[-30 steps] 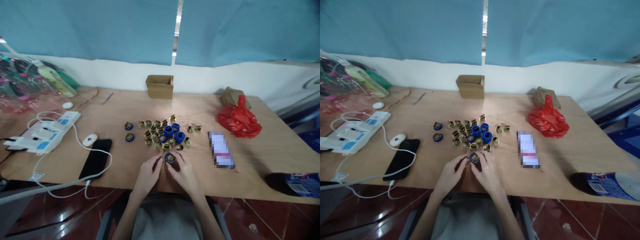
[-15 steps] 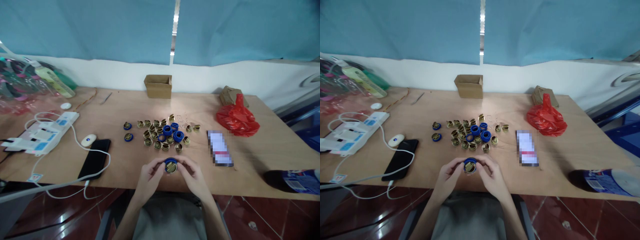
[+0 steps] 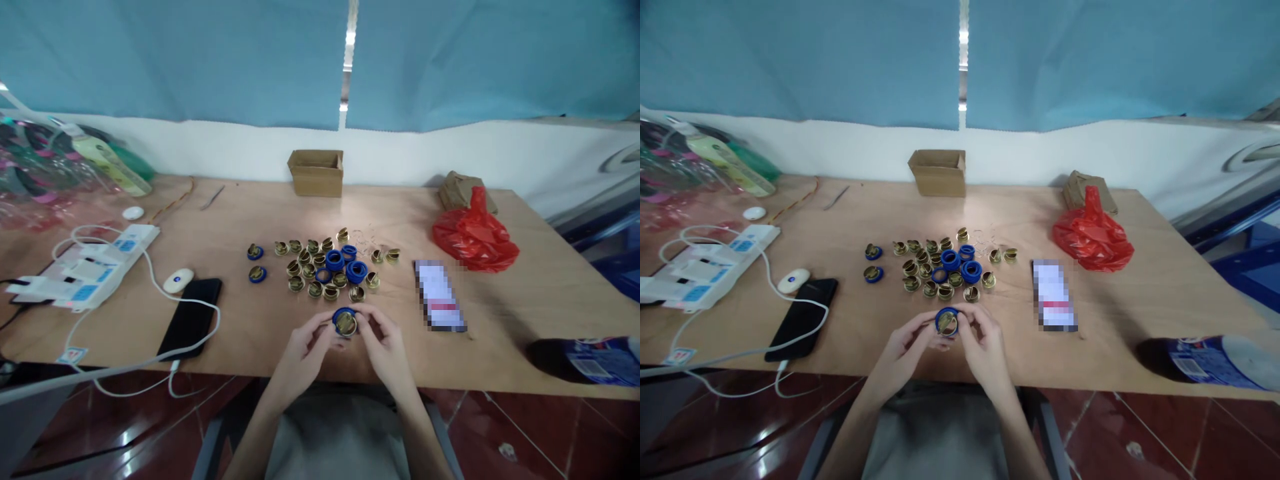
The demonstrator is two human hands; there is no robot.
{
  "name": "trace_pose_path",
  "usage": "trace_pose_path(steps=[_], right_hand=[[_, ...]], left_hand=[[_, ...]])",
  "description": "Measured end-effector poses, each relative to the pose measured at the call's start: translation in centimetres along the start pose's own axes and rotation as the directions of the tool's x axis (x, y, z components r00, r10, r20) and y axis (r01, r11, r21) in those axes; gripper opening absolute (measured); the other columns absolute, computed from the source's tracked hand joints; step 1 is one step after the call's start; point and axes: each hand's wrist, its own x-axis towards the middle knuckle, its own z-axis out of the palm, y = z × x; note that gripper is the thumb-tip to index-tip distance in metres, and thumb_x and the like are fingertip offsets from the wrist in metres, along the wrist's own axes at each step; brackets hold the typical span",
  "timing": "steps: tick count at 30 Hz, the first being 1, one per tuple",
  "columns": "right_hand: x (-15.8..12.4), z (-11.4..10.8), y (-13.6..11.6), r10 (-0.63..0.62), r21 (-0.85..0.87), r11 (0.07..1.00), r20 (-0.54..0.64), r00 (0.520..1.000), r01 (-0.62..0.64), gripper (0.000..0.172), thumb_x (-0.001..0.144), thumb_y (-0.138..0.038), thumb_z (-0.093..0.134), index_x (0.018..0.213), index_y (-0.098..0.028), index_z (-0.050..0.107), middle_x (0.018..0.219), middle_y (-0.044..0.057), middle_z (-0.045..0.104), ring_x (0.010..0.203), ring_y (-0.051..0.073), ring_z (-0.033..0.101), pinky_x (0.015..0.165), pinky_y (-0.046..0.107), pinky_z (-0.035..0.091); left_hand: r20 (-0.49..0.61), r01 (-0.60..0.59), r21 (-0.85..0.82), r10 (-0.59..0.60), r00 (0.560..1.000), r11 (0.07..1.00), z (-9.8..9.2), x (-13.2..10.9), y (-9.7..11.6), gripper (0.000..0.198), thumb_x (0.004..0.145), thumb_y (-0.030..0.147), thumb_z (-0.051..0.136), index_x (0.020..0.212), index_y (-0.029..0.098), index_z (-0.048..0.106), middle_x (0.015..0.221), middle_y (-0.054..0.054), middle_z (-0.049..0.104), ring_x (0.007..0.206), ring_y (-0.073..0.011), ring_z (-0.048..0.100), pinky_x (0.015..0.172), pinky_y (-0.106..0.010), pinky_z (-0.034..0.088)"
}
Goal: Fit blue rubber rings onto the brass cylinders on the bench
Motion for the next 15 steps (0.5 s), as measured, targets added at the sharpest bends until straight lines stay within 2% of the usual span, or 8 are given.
trace_pose_path(steps=[4,7,12,15], right_hand=[[-0.3,-0.5,0.1,0.039,0.085,0.995,0.036,0.999,-0.042,0.023,0.096,-0.033,0.059,0.112,-0.023,0.073,0.100,0.006,0.076,0.090,0.020,0.070,0.080,0.030,0.057],[-0.6,-0.7,0.2,0.019,0.122,0.992,0.106,0.994,-0.032,0.025,0.097,-0.029,0.059,0.119,-0.025,0.069,0.098,0.004,0.074,0.087,0.018,0.069,0.080,0.029,0.057],[-0.9,-0.2,0.5,-0.079,0.004,0.997,0.085,0.993,0.079,0.025,0.099,-0.024,0.056,0.121,-0.027,0.067,0.107,0.005,0.071,0.096,0.018,0.068,0.090,0.032,0.055],[-1.0,0.2,0.6,-0.125,-0.047,0.991,0.040,0.991,0.127,0.027,0.101,-0.025,0.054,0.125,-0.025,0.065,0.109,0.007,0.071,0.094,0.018,0.068,0.091,0.034,0.057]], left_hand=[[0.013,-0.002,-0.125,0.004,1.000,0.992,0.6,0.0,0.0,0.036,0.090,0.033,0.069,0.124,0.019,0.068,0.112,-0.009,0.079,0.099,-0.0228,0.077,0.090,-0.033,0.063],[-0.028,0.002,-0.145,-0.006,1.000,0.989,0.7,0.3,-0.2,0.034,0.086,0.030,0.074,0.117,0.018,0.070,0.102,-0.008,0.081,0.094,-0.0215,0.078,0.087,-0.032,0.064],[-0.086,-0.025,-0.140,0.013,0.996,0.990,0.2,0.9,-0.8,0.029,0.081,0.030,0.077,0.106,0.015,0.073,0.089,-0.007,0.081,0.078,-0.0205,0.078,0.079,-0.032,0.066],[-0.099,-0.065,-0.049,0.060,0.993,0.997,-0.3,1.1,-0.8,0.026,0.085,0.032,0.073,0.105,0.015,0.074,0.095,-0.008,0.081,0.085,-0.0215,0.078,0.088,-0.034,0.064]])
